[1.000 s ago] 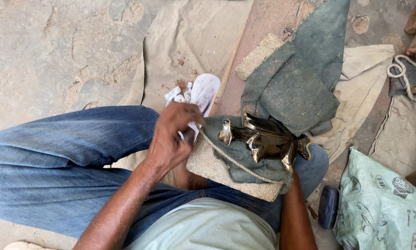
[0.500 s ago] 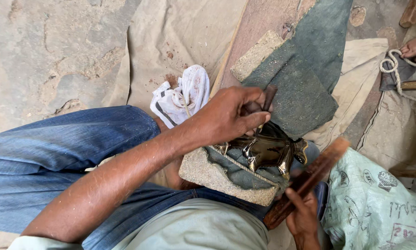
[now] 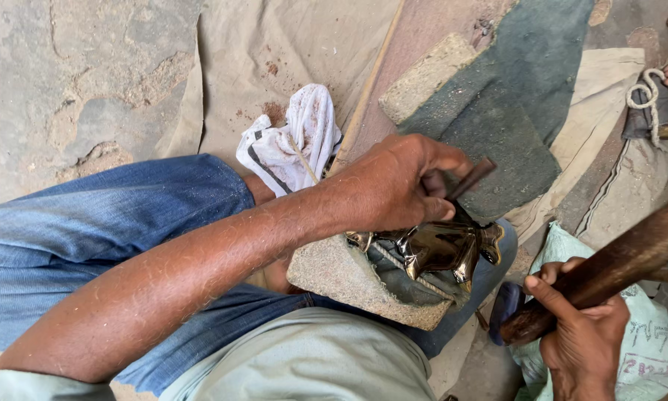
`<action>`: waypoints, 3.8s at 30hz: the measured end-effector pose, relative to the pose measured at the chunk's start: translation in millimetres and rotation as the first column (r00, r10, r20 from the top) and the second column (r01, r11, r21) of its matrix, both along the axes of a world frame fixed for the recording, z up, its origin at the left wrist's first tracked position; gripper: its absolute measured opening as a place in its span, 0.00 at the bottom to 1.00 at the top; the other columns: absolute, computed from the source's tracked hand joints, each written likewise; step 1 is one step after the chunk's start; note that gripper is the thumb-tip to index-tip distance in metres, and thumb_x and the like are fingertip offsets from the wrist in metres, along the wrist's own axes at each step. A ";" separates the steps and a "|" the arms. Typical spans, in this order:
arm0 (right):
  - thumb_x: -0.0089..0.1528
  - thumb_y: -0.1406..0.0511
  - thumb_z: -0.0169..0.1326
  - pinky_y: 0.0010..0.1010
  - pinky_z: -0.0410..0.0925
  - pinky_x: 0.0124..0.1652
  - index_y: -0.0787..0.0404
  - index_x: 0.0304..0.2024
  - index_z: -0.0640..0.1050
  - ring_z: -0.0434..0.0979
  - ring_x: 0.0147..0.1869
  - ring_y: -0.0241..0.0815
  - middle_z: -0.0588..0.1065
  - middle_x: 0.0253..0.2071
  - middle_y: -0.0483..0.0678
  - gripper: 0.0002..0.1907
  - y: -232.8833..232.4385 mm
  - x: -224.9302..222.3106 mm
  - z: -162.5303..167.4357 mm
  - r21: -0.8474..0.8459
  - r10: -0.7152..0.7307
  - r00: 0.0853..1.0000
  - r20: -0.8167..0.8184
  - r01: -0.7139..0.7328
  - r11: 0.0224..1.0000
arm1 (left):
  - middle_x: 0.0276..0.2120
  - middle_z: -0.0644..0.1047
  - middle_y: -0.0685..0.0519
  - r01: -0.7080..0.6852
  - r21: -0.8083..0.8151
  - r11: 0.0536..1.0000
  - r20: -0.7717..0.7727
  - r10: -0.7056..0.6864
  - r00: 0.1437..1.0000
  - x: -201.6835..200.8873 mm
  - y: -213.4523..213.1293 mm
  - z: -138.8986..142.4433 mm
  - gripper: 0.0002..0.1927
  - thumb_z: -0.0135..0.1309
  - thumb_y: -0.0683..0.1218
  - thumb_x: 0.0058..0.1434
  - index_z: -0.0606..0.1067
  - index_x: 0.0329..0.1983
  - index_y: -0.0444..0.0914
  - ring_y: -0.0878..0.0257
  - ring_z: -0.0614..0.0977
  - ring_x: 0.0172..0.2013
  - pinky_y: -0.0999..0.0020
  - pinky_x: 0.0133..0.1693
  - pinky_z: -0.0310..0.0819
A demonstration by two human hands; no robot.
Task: The person sits on the ground and uses a hammer and chisel to shape a shiny metal object resting on a cushioned block. They repeatedly reposition the object and strike it with the hammer to refine its form.
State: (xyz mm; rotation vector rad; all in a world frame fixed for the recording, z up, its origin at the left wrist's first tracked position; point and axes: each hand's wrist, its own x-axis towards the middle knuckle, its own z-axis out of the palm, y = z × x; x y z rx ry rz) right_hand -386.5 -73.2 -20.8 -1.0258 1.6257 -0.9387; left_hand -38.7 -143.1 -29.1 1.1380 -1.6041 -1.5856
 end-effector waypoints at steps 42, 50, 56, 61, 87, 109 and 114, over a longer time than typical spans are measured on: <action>0.53 0.79 0.62 0.35 0.76 0.34 0.61 0.45 0.73 0.80 0.32 0.41 0.76 0.33 0.51 0.20 -130.3 0.3 79.9 0.509 0.802 0.317 -0.506 -0.640 0.575 | 0.21 0.82 0.54 -0.055 0.068 0.996 0.001 0.055 0.998 32.9 29.0 -5.6 0.12 0.66 0.42 0.56 0.76 0.39 0.36 0.68 0.85 0.22 0.65 0.27 0.79; 0.53 0.76 0.67 0.31 0.74 0.34 0.56 0.47 0.77 0.77 0.32 0.37 0.74 0.31 0.47 0.22 -141.7 -15.3 81.1 0.642 0.800 -0.061 -0.597 -0.633 0.432 | 0.21 0.82 0.53 -0.081 0.061 0.995 -0.020 0.082 0.996 29.6 36.5 -7.5 0.11 0.66 0.41 0.56 0.77 0.39 0.36 0.69 0.85 0.22 0.66 0.26 0.79; 0.66 0.71 0.65 0.39 0.69 0.31 0.69 0.47 0.78 0.75 0.29 0.45 0.76 0.34 0.54 0.10 -113.6 -29.6 63.7 0.408 0.533 0.373 -0.759 -0.366 0.837 | 0.22 0.82 0.51 -0.111 -0.096 0.989 -0.049 0.107 0.993 30.7 42.1 -10.9 0.12 0.66 0.42 0.57 0.76 0.41 0.35 0.65 0.85 0.23 0.64 0.27 0.77; 0.50 0.77 0.57 0.32 0.71 0.35 0.64 0.56 0.77 0.79 0.35 0.39 0.77 0.35 0.51 0.29 -95.5 -23.5 86.5 0.383 0.678 0.187 -0.711 -0.705 0.597 | 0.27 0.83 0.50 -0.098 -0.173 0.980 -0.006 0.098 0.995 24.5 46.9 -15.4 0.18 0.66 0.44 0.57 0.75 0.48 0.36 0.63 0.87 0.29 0.62 0.31 0.80; 0.62 0.72 0.55 0.36 0.72 0.39 0.61 0.62 0.72 0.78 0.39 0.42 0.75 0.43 0.51 0.25 -78.7 -16.9 97.8 0.406 0.596 0.115 -0.795 -0.629 0.663 | 0.24 0.82 0.51 -0.035 -0.352 0.935 -0.138 -0.015 0.990 33.6 47.6 -25.8 0.16 0.65 0.46 0.63 0.69 0.40 0.36 0.64 0.84 0.25 0.63 0.27 0.76; 0.65 0.71 0.55 0.36 0.72 0.32 0.58 0.70 0.69 0.74 0.33 0.43 0.74 0.42 0.48 0.30 -1.8 17.4 142.5 0.283 0.415 0.180 -0.892 -0.495 0.822 | 0.27 0.80 0.51 0.017 -0.567 0.824 -0.160 -0.131 0.978 35.7 66.8 -29.8 0.16 0.59 0.51 0.69 0.69 0.51 0.38 0.55 0.84 0.29 0.56 0.32 0.72; 0.67 0.75 0.54 0.34 0.69 0.43 0.62 0.71 0.65 0.75 0.43 0.42 0.74 0.45 0.47 0.29 25.6 43.4 148.8 0.028 0.316 0.438 -0.841 -0.549 0.835 | 0.39 0.80 0.48 -0.105 -0.760 0.642 -0.260 -0.151 0.954 39.7 75.7 -33.2 0.14 0.58 0.49 0.73 0.70 0.53 0.38 0.49 0.83 0.39 0.53 0.40 0.76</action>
